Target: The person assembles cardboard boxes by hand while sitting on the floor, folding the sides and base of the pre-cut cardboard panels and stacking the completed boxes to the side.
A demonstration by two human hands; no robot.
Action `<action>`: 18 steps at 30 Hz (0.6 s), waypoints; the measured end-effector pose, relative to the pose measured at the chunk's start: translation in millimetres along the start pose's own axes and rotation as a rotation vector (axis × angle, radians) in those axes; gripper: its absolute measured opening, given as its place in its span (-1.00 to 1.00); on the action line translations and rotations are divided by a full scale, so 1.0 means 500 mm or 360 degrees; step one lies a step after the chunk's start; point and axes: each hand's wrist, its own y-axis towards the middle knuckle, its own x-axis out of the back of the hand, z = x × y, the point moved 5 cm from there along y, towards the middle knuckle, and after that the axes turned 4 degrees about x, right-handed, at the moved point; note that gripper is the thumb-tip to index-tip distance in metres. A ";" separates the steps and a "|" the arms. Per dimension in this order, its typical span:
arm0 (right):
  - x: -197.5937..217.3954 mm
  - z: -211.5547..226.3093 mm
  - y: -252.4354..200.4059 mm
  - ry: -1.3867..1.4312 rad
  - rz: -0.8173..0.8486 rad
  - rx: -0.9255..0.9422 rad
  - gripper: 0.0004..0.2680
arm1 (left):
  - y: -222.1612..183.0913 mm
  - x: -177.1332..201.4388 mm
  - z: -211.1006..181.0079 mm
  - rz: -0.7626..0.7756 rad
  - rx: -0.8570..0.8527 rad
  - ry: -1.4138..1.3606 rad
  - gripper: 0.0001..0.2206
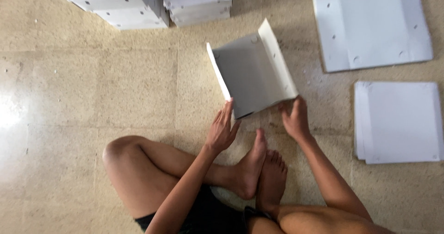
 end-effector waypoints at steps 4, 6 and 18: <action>0.052 0.050 -0.022 0.0293 -0.0163 -0.0203 -0.51 | 0.004 -0.050 0.031 -0.0155 -0.0281 0.0304 -0.49; 0.077 0.095 -0.038 0.0660 -0.0183 -0.0360 -0.54 | 0.008 -0.048 0.021 -0.0334 -0.0391 0.0441 -0.77; 0.040 0.088 -0.061 0.1302 0.0095 -0.0420 -0.37 | 0.001 -0.108 -0.059 -0.0349 -0.0410 0.0702 -0.83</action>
